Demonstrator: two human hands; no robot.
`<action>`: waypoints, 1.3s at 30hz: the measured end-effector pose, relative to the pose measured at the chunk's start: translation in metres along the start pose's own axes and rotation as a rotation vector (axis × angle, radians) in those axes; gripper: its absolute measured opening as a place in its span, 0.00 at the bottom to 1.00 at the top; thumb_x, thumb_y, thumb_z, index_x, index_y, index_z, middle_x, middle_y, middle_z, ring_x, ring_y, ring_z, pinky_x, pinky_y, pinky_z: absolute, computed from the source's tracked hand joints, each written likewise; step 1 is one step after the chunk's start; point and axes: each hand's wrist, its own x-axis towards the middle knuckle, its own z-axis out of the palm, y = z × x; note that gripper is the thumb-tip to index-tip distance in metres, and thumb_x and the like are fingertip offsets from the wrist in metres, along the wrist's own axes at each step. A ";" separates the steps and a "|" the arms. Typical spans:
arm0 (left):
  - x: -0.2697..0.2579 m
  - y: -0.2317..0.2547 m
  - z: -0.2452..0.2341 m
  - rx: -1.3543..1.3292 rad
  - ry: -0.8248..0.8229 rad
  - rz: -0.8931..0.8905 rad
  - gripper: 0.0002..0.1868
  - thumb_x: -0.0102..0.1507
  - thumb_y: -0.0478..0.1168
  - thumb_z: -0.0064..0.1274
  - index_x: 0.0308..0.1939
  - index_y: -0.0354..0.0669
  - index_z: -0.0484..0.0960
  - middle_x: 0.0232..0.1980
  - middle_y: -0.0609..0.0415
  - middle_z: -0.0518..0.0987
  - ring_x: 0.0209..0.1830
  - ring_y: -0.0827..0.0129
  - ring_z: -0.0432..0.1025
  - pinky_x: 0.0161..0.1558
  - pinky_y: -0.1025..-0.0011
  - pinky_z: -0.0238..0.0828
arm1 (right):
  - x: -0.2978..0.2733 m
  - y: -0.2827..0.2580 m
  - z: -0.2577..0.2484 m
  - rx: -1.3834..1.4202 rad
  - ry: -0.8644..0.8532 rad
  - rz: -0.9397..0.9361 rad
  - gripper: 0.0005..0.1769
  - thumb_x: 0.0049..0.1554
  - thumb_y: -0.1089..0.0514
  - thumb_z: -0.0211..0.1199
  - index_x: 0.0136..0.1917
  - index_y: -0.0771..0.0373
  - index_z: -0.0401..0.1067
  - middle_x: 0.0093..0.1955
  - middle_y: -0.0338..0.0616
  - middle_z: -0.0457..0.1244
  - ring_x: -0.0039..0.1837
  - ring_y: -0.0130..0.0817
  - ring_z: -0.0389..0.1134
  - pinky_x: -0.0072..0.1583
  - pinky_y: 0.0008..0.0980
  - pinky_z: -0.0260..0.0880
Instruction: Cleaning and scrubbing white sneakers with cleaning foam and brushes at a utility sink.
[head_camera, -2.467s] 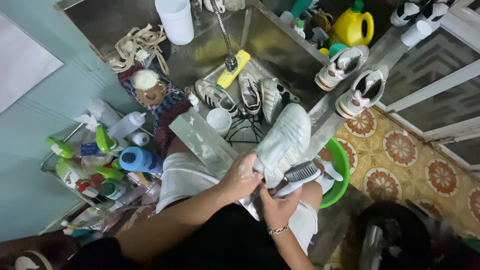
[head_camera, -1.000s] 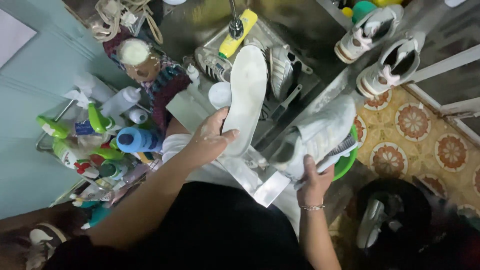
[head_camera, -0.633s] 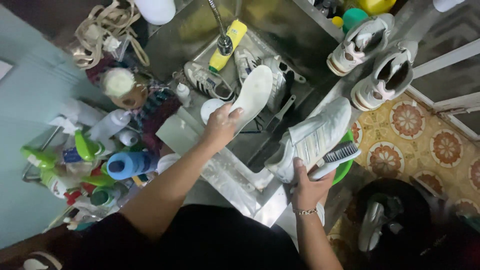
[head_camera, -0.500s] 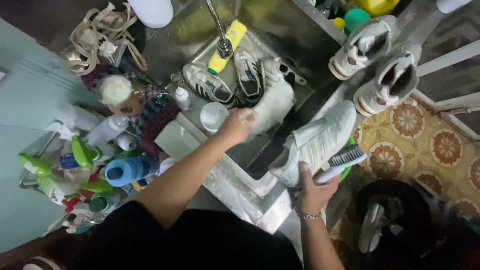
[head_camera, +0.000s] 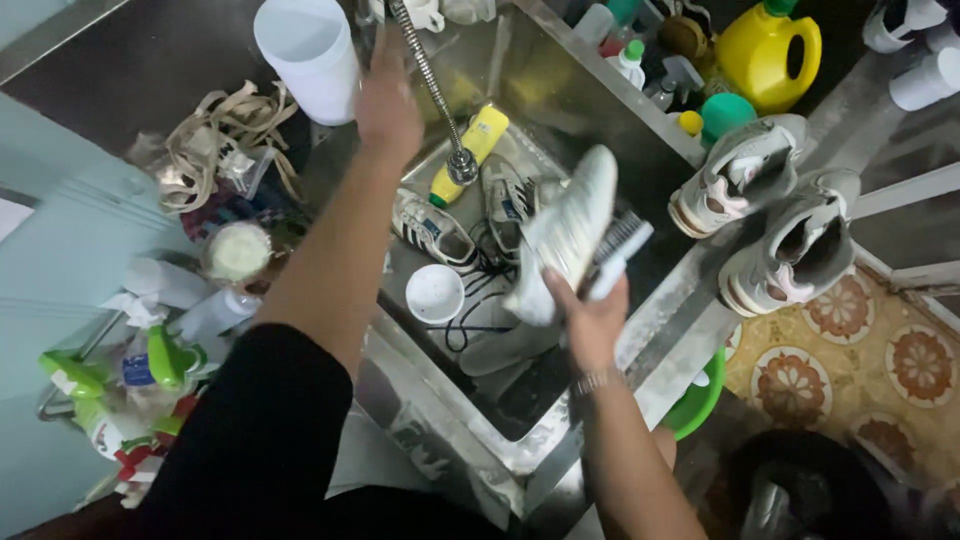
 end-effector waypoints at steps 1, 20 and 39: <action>0.016 -0.003 0.004 0.000 -0.002 -0.001 0.21 0.60 0.29 0.46 0.59 0.39 0.72 0.67 0.38 0.75 0.53 0.44 0.75 0.50 0.51 0.73 | 0.014 0.003 0.008 -0.001 0.000 0.002 0.36 0.46 0.61 0.77 0.64 0.68 0.64 0.59 0.45 0.68 0.58 0.33 0.71 0.60 0.32 0.73; -0.074 0.091 -0.029 -0.802 -0.432 -0.647 0.35 0.75 0.60 0.25 0.61 0.42 0.83 0.61 0.50 0.83 0.65 0.60 0.72 0.70 0.63 0.58 | 0.103 0.042 0.061 0.090 -0.125 0.388 0.23 0.47 0.64 0.75 0.55 0.66 0.71 0.45 0.42 0.72 0.40 0.30 0.74 0.38 0.29 0.75; -0.090 0.116 -0.009 -1.280 -0.320 -0.392 0.16 0.71 0.31 0.50 0.64 0.36 0.77 0.57 0.57 0.79 0.56 0.74 0.72 0.62 0.74 0.68 | 0.078 0.012 0.048 0.064 -0.238 0.471 0.24 0.49 0.62 0.75 0.58 0.62 0.70 0.45 0.39 0.70 0.39 0.28 0.71 0.38 0.29 0.70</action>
